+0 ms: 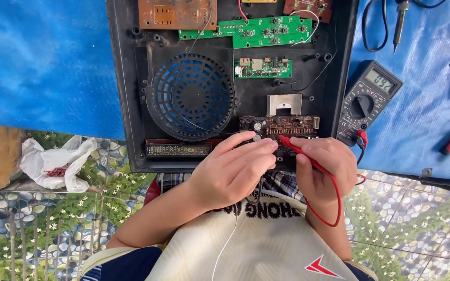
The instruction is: The person uses a multimeter to test various points on the circuit boards inside an open electronic device. They move the red and black probes across different components and connectors on the green and brown boards, checking for continuity or voltage.
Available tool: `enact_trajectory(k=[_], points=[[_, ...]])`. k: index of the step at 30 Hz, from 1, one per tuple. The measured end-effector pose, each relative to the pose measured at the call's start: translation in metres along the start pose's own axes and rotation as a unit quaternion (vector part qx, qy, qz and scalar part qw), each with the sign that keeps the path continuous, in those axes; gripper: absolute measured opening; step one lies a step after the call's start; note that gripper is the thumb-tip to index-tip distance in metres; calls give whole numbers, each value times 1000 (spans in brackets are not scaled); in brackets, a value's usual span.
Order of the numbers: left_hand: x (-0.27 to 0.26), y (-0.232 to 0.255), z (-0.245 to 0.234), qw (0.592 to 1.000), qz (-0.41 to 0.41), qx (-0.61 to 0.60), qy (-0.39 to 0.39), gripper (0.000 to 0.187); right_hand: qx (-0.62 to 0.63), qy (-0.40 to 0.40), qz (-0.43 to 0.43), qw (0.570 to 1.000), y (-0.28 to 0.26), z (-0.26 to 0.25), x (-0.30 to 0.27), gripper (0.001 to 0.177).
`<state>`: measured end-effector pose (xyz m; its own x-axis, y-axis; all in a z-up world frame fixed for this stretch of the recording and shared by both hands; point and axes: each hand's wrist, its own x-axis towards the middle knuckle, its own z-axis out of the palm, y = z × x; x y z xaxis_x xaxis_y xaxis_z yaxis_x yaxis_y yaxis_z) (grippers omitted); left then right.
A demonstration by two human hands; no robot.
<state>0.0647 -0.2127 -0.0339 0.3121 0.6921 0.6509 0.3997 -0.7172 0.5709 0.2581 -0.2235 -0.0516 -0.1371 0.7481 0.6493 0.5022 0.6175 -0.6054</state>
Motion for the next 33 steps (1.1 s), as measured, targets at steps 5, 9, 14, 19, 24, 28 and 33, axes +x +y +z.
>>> enact_trajectory(k=[5,9,14,19,24,28,33], points=[[0,0,-2,1000,-8,-19,-8,15,6,2,0,1000,-1,1,4,19],[-1,-1,-2,1000,-13,-22,-12,16,0,-5,9,1000,-2,0,3,19],[1,-1,0,1000,-12,-20,-6,16,2,-11,27,1000,-1,-1,2,20],[-1,0,0,1000,-9,-15,0,13,3,-11,34,999,-2,-1,3,19],[1,2,-2,999,-28,-40,1,17,5,-10,40,999,-2,-2,2,19],[2,1,-4,999,-31,-38,1,18,9,-4,48,999,-1,-1,-1,19],[2,1,-3,999,-32,-39,-1,17,16,-6,56,998,-1,-3,-1,19]])
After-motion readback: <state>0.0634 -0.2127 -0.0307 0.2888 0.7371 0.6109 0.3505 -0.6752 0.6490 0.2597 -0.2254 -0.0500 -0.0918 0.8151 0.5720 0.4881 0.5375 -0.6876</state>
